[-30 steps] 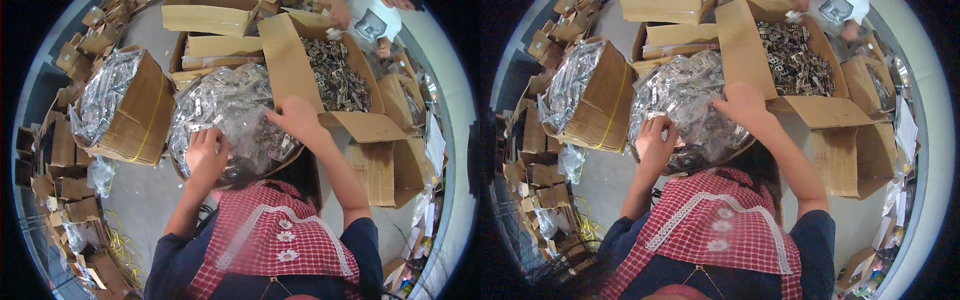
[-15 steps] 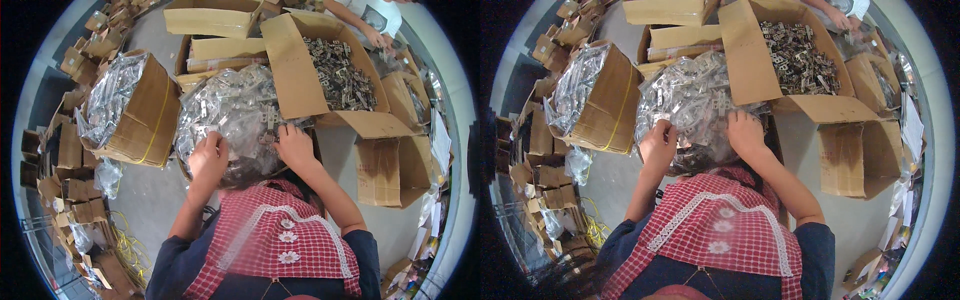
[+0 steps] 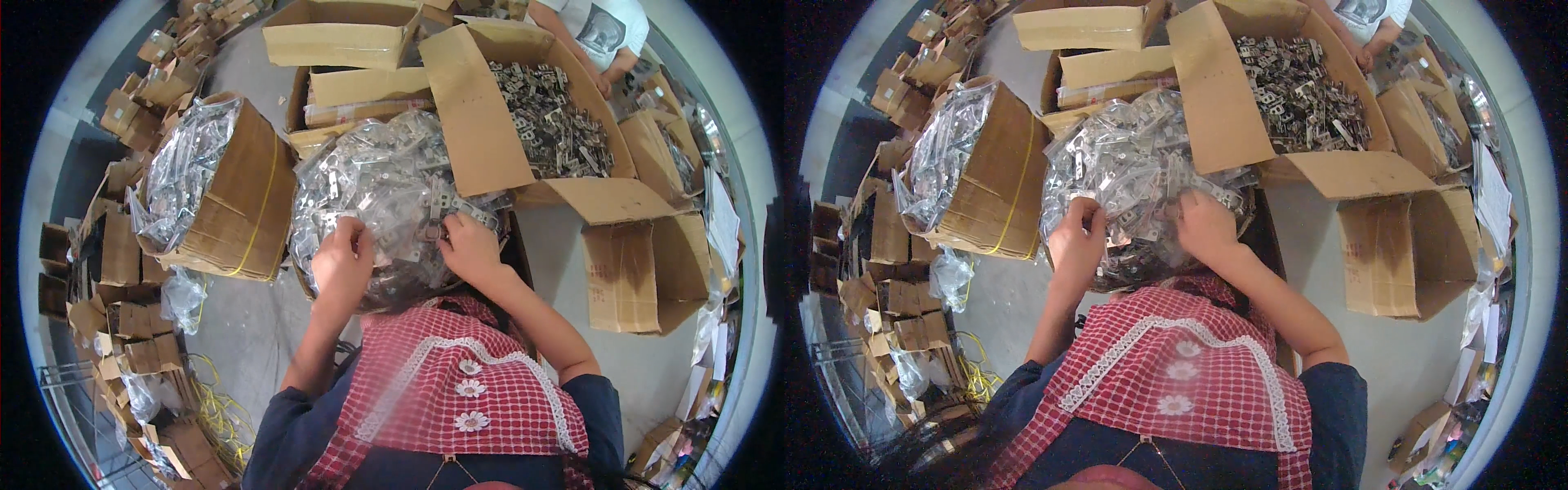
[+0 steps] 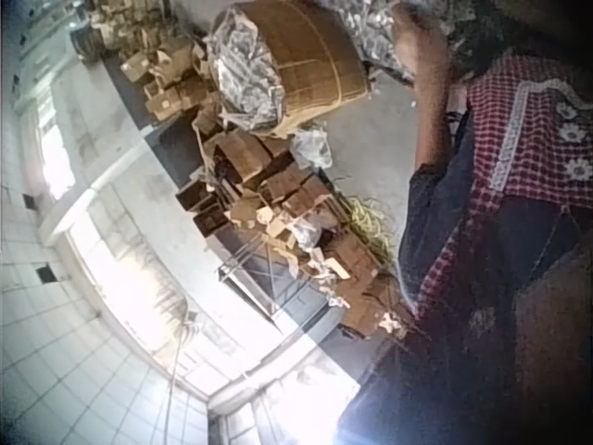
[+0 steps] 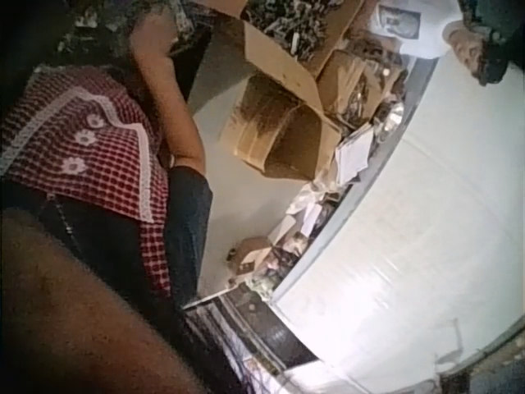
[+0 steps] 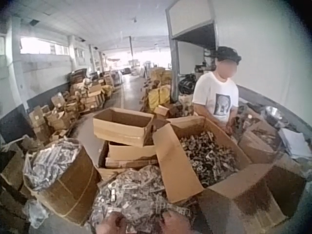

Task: The person picks up metal hinges from a box and places them into plastic bags by hand.

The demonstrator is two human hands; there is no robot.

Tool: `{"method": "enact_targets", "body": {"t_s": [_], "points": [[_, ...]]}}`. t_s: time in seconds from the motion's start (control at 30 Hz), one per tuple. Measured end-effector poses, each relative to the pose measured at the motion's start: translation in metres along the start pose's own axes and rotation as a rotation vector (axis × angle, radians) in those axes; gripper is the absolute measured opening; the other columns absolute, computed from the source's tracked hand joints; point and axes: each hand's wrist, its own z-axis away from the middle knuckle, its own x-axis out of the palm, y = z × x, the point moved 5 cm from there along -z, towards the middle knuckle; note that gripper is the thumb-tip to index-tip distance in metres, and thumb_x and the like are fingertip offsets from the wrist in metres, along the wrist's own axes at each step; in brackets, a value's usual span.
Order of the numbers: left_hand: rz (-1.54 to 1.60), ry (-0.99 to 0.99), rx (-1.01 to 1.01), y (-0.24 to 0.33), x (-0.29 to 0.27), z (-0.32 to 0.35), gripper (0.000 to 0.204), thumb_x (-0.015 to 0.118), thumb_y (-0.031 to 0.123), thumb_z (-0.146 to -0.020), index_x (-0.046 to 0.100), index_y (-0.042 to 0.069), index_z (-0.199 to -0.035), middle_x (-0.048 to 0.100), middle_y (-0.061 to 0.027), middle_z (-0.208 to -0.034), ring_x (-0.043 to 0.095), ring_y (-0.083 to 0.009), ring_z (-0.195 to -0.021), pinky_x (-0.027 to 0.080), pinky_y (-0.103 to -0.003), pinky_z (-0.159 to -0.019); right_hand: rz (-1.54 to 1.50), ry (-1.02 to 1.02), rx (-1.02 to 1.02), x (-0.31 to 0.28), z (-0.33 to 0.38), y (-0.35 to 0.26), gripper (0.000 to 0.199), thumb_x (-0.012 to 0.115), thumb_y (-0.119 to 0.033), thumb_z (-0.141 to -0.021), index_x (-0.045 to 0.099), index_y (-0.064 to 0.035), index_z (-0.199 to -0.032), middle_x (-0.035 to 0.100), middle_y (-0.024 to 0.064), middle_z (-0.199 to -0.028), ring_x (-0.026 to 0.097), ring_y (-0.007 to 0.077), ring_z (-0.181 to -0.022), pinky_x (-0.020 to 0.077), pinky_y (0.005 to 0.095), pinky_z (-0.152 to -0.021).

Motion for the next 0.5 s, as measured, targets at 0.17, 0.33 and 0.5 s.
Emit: {"method": "enact_targets", "body": {"t_s": [0.17, 0.33, 0.5], "points": [[-0.010, 0.047, 0.037, -0.004, -0.001, -0.001, 0.012, 0.069, 0.013, -0.088, 0.060, 0.009, -0.095, 0.068, -0.0104, -0.077, 0.067, -0.0302, -0.070, 0.052, -0.043, -0.063, -0.278, -0.395, 0.142, 0.007, -0.003, 0.012, 0.023, 0.067, -0.025, -0.088, 0.069, -0.0031, -0.096, 0.068, 0.0148, -0.093, 0.066, 0.0329, -0.083, 0.0537, 0.0448, -0.072], [-0.015, 0.022, 0.003, -0.004, -0.004, -0.002, 0.013, 0.070, 0.012, -0.088, 0.060, 0.008, -0.095, 0.068, -0.0105, -0.077, 0.067, -0.0300, -0.071, 0.052, -0.042, -0.063, -0.079, -0.202, -0.078, -0.017, -0.011, -0.002, 0.021, 0.062, -0.024, -0.088, 0.069, -0.0056, -0.098, 0.067, 0.0162, -0.098, 0.067, 0.0370, -0.087, 0.0541, 0.0468, -0.078], [0.021, 0.029, 0.004, -0.005, -0.002, -0.004, 0.014, 0.070, 0.013, -0.087, 0.060, 0.008, -0.095, 0.068, -0.0104, -0.079, 0.067, -0.0301, -0.072, 0.052, -0.042, -0.064, 0.285, -0.028, -0.275, -0.030, -0.022, 0.015, 0.032, 0.072, -0.013, -0.078, 0.060, -0.0039, -0.106, 0.061, 0.0154, -0.107, 0.064, 0.0333, -0.097, 0.0502, 0.0434, -0.087]]}}
